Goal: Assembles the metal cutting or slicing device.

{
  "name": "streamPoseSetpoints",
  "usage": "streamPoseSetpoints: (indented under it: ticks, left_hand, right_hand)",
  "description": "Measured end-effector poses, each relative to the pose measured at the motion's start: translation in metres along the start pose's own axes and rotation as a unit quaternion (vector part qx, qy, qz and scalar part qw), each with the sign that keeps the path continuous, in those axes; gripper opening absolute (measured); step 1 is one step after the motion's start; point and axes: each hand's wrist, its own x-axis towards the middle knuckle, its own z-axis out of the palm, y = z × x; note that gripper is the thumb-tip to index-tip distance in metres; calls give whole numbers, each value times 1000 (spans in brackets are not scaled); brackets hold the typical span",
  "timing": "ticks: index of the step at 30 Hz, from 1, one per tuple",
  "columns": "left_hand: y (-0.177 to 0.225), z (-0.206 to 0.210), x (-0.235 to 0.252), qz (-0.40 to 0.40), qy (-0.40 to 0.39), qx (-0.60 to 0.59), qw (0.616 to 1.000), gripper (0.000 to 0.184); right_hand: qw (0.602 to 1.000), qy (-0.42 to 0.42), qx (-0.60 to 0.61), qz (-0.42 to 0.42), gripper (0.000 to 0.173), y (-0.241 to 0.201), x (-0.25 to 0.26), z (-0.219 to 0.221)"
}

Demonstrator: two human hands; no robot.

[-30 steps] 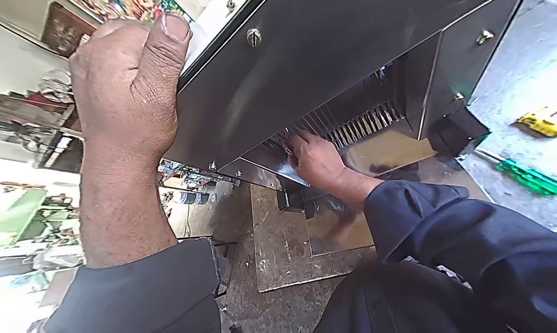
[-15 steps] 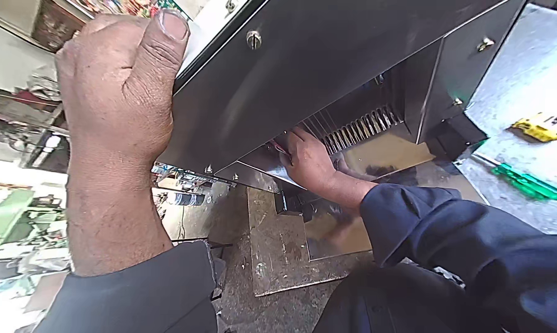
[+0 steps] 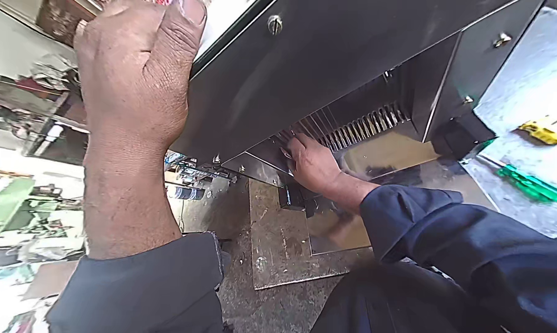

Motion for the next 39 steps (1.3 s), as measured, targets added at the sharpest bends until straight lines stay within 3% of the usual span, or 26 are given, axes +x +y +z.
streamPoseSetpoints:
  ticks: [5, 11, 16, 22, 26, 32, 36, 39]
  left_hand:
    - [3, 0, -1, -4, 7, 1, 1000, 58]
    - [7, -2, 1, -7, -3, 8, 1000, 59]
    - [9, -2, 0, 2, -6, 14, 1000, 58]
    - [10, -2, -1, -10, -3, 10, 1000, 56]
    - [7, -1, 0, -4, -4, 11, 1000, 59]
    - [8, -1, 1, 0, -3, 7, 1000, 60]
    - [1, 0, 2, 3, -6, 6, 1000, 60]
    - [-1, 0, 2, -15, -14, 6, 1000, 60]
  right_hand:
    - [997, 79, -2, -15, 13, -3, 4, -12]
    - [999, 19, 30, 12, 14, 5, 4, 4]
    - [990, 135, 41, -24, 11, -19, 23, 2]
    - [999, 25, 24, -4, 12, 4, 5, 3]
    - [991, 128, 27, -26, 9, -18, 26, -1]
    - [998, 48, 14, -37, 10, 3, 10, 0]
    - [990, 128, 21, -47, 8, -14, 26, -2]
    - [991, 105, -4, -86, 15, -5, 18, 2]
